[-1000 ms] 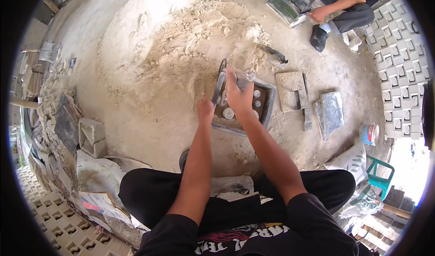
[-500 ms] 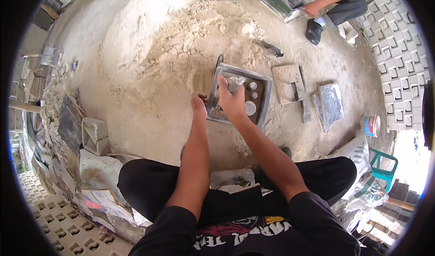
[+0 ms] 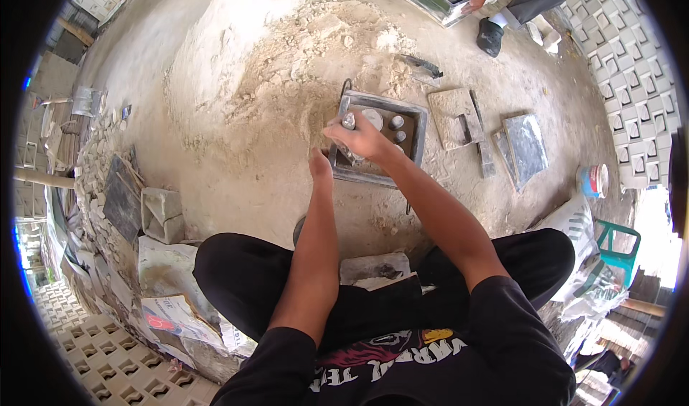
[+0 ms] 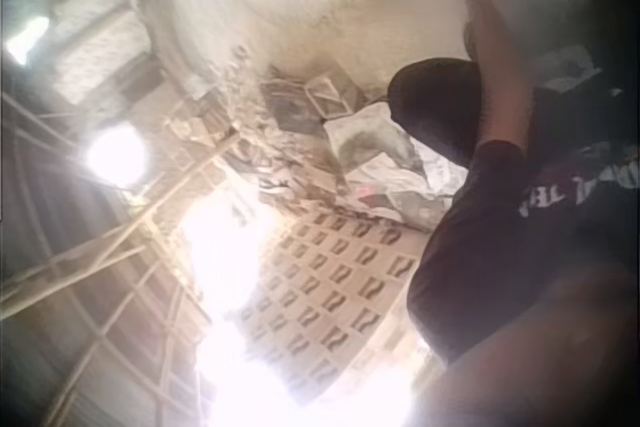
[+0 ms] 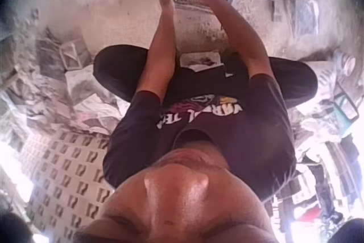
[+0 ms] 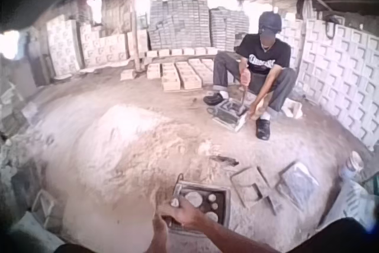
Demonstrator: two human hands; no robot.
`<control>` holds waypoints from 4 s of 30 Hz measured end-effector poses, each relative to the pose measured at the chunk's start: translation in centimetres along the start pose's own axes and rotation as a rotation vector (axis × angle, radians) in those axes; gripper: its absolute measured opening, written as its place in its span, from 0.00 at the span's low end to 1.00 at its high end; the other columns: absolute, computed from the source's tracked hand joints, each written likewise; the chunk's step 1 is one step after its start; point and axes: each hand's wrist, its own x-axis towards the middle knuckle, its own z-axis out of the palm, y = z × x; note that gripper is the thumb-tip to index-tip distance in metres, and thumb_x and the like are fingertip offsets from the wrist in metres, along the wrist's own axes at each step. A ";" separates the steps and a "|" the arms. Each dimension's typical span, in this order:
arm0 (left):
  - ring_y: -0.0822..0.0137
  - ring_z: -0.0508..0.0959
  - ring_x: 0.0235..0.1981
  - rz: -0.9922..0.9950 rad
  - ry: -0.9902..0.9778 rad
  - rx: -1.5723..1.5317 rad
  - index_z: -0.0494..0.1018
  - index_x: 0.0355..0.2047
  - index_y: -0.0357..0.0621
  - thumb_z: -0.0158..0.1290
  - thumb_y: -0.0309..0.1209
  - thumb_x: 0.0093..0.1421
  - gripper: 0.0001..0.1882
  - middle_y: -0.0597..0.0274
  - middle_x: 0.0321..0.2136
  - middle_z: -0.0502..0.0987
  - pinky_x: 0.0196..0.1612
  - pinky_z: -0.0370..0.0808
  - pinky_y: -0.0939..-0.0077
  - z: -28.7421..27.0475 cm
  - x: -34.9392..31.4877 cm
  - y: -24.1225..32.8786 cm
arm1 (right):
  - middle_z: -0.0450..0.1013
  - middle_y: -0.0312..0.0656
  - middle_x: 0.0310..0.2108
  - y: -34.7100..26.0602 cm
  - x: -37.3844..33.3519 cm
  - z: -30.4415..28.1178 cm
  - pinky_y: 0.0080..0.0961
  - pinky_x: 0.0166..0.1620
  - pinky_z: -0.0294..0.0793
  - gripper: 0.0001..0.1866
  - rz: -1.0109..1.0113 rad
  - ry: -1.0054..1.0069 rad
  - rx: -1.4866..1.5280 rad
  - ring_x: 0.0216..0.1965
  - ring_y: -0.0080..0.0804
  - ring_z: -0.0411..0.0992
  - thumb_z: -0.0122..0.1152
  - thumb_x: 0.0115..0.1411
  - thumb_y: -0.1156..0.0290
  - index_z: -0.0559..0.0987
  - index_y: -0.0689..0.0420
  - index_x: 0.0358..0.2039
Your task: The person fills a metal mold with a mixture of sand and powder, levels it off, and compacts it by hand using a small tool.
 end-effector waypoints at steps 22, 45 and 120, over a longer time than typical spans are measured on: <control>0.43 0.70 0.53 0.249 -0.003 0.682 0.71 0.50 0.32 0.26 0.52 0.67 0.36 0.38 0.48 0.73 0.57 0.63 0.56 3.8 -6.1 4.6 | 0.67 0.31 0.20 1.4 -5.2 -7.5 0.20 0.28 0.64 0.08 -0.068 -0.148 0.163 0.26 0.16 0.64 0.60 0.56 0.70 0.73 0.61 0.27; 0.47 0.46 0.67 0.410 -0.376 0.646 0.50 0.65 0.35 0.24 0.54 0.67 0.37 0.42 0.65 0.50 0.68 0.43 0.61 1.7 -5.5 2.5 | 0.73 0.38 0.29 4.9 -7.2 -5.1 0.23 0.41 0.70 0.10 -0.241 0.196 -0.266 0.34 0.21 0.68 0.61 0.55 0.66 0.75 0.60 0.31; 0.36 0.43 0.67 0.455 -0.343 1.495 0.49 0.67 0.71 0.45 0.52 0.58 0.36 0.29 0.66 0.35 0.64 0.52 0.44 0.6 -7.9 3.6 | 0.69 0.38 0.16 1.9 -5.4 -11.8 0.33 0.28 0.66 0.19 -0.091 0.884 0.127 0.21 0.29 0.66 0.58 0.61 0.59 0.77 0.65 0.27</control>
